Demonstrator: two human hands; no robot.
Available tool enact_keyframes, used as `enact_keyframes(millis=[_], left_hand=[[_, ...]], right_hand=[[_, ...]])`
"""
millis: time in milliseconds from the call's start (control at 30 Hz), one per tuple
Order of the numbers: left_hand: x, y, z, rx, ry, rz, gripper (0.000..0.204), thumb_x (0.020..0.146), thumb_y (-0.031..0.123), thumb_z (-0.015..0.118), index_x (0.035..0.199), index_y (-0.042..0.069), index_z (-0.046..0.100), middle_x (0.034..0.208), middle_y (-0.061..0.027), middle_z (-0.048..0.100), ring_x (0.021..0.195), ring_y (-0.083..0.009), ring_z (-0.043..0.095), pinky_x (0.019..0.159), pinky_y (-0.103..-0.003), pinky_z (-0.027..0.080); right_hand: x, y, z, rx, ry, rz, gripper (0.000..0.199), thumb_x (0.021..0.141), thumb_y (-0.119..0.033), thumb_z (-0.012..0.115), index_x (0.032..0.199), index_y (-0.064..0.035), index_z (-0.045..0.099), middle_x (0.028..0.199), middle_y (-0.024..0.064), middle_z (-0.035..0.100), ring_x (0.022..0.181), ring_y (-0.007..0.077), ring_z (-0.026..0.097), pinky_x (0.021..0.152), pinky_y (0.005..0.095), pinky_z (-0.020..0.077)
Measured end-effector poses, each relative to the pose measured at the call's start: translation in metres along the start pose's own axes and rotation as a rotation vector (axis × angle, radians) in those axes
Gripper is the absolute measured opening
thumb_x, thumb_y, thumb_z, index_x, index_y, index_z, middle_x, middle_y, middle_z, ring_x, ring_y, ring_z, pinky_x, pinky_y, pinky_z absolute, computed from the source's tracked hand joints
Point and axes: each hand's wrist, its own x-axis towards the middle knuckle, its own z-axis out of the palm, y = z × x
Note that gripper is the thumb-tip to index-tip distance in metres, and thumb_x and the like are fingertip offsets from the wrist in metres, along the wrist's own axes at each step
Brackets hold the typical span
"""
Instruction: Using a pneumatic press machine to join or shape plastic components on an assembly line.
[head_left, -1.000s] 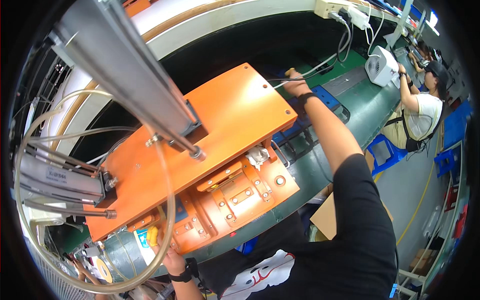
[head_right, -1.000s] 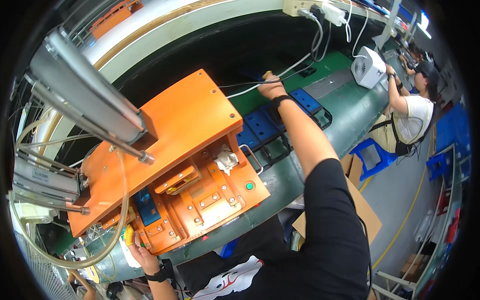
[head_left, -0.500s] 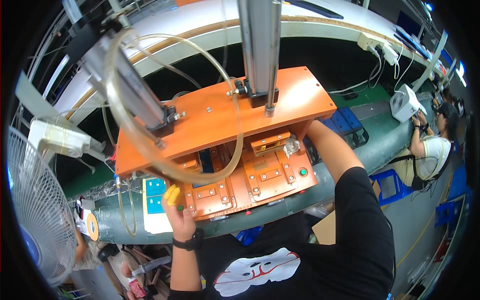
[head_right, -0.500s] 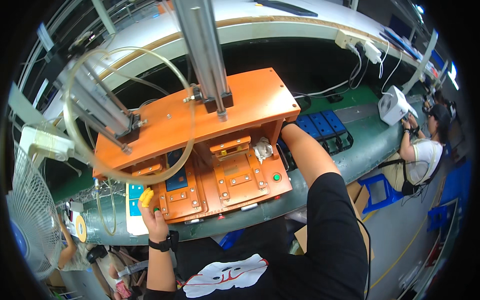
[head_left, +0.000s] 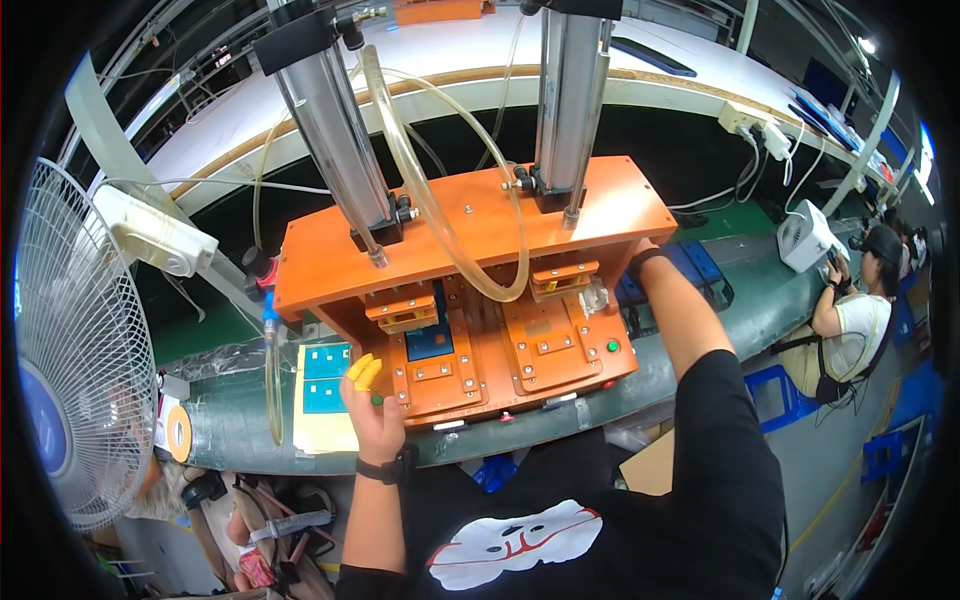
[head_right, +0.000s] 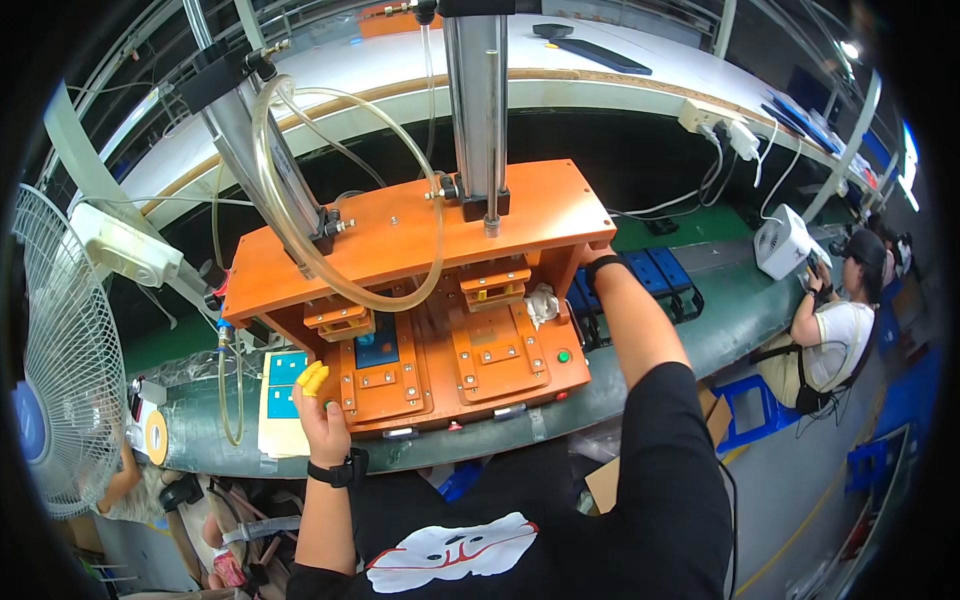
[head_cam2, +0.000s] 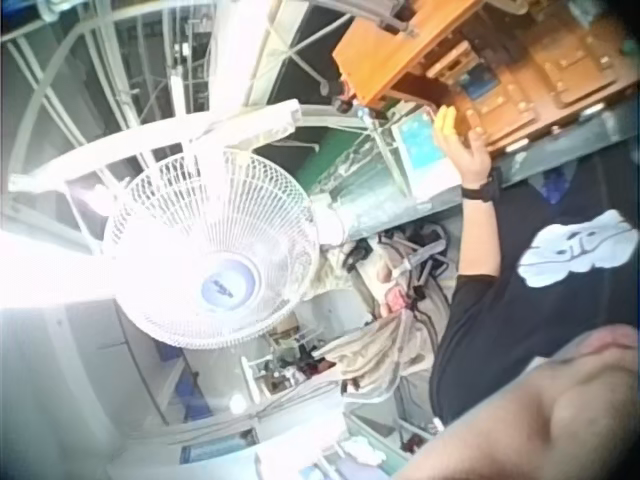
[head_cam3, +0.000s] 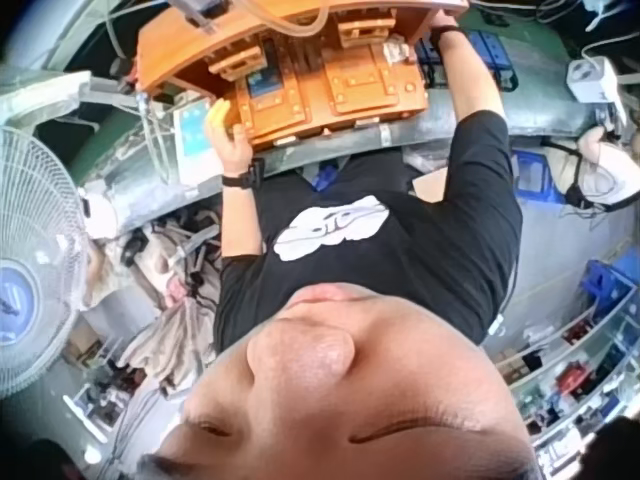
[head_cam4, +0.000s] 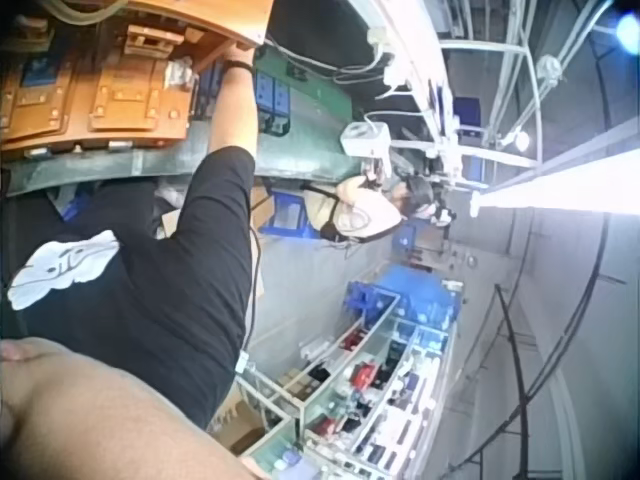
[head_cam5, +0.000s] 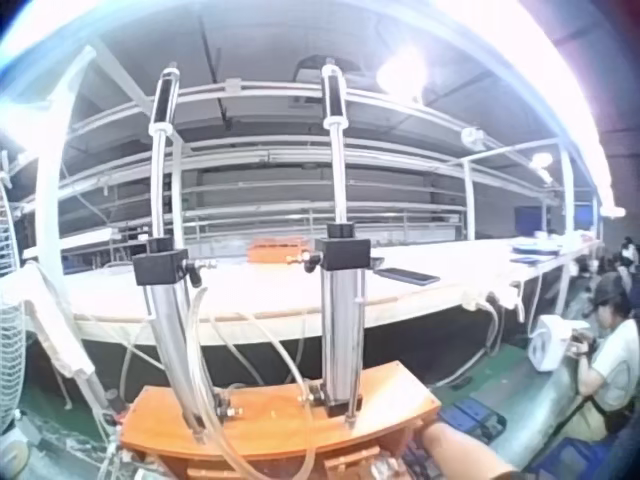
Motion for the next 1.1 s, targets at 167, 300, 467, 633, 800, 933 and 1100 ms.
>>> enact_keyframes(millis=[167, 300, 467, 633, 800, 933, 1100], left_hand=[[0.000, 0.001, 0.000, -0.044, 0.035, 0.007, 0.052, 0.103, 0.041, 0.055, 0.131, -0.002, 0.059, 0.137, -0.0197, 0.057, 0.129, -0.0388, 0.049, 0.112, -0.047, 0.036], [0.000, 0.000, -0.003, -0.098, 0.033, 0.005, 0.050, 0.103, 0.038, 0.053, 0.131, -0.002, 0.060, 0.137, -0.0191, 0.057, 0.128, -0.0377, 0.050, 0.110, -0.045, 0.038], [-0.008, -0.010, -0.005, -0.458, 0.115, -0.118, 0.046, 0.108, 0.034, 0.046, 0.131, -0.004, 0.060, 0.133, -0.0184, 0.061, 0.123, -0.0295, 0.057, 0.107, -0.040, 0.043], [-0.024, -0.041, -0.031, -0.782, 0.279, -0.402, 0.036, 0.113, 0.021, 0.039, 0.127, -0.002, 0.063, 0.131, -0.0138, 0.064, 0.123, -0.0240, 0.059, 0.106, -0.041, 0.047], [-0.042, -0.096, -0.078, -0.186, 0.081, -0.530, 0.026, 0.105, 0.017, 0.060, 0.124, -0.001, 0.065, 0.121, -0.0143, 0.068, 0.116, -0.0262, 0.063, 0.103, -0.041, 0.048], [-0.046, -0.135, -0.087, 0.227, -0.214, -0.252, 0.039, 0.088, 0.019, 0.079, 0.120, 0.001, 0.067, 0.122, -0.0222, 0.065, 0.118, -0.0412, 0.060, 0.105, -0.049, 0.046], [-0.043, -0.146, -0.079, 0.459, -0.369, -0.080, 0.058, 0.077, 0.031, 0.087, 0.123, 0.002, 0.066, 0.133, -0.0240, 0.061, 0.125, -0.0447, 0.054, 0.106, -0.053, 0.044]], right_hand=[[-0.059, -0.021, -0.098, -0.188, -0.169, -0.501, 0.026, 0.095, -0.011, 0.066, 0.120, -0.0031, 0.071, 0.117, 0.0198, 0.073, 0.109, 0.0361, 0.069, 0.094, 0.0396, 0.0546], [-0.146, -0.049, -0.189, 0.146, -0.172, -0.024, 0.020, 0.099, -0.010, 0.066, 0.113, 0.0015, 0.073, 0.104, 0.0086, 0.075, 0.095, 0.0198, 0.071, 0.085, 0.0329, 0.0556], [-0.247, -0.113, -0.280, 0.855, 0.021, 0.029, 0.022, 0.107, -0.016, 0.054, 0.118, 0.0020, 0.060, 0.099, 0.0094, 0.071, 0.087, 0.0164, 0.068, 0.079, 0.0292, 0.0540], [-0.317, -0.182, -0.254, 0.988, -0.109, -0.184, 0.039, 0.106, -0.033, 0.061, 0.122, 0.0014, 0.056, 0.099, 0.0150, 0.071, 0.092, 0.0279, 0.070, 0.078, 0.0422, 0.0589], [-0.332, -0.252, -0.158, 0.590, -0.437, -0.667, 0.029, 0.091, -0.027, 0.079, 0.101, 0.0002, 0.074, 0.095, 0.0126, 0.074, 0.092, 0.0348, 0.070, 0.091, 0.0483, 0.0565], [-0.311, -0.284, -0.068, 0.221, -0.394, -1.043, 0.029, 0.080, -0.011, 0.081, 0.108, -0.0076, 0.073, 0.098, 0.0084, 0.071, 0.095, 0.0326, 0.067, 0.091, 0.0458, 0.0542], [-0.279, -0.293, -0.001, 0.047, -0.315, -1.116, 0.028, 0.083, -0.007, 0.076, 0.110, -0.0069, 0.073, 0.103, 0.0087, 0.072, 0.109, 0.0314, 0.066, 0.095, 0.0446, 0.0523]])
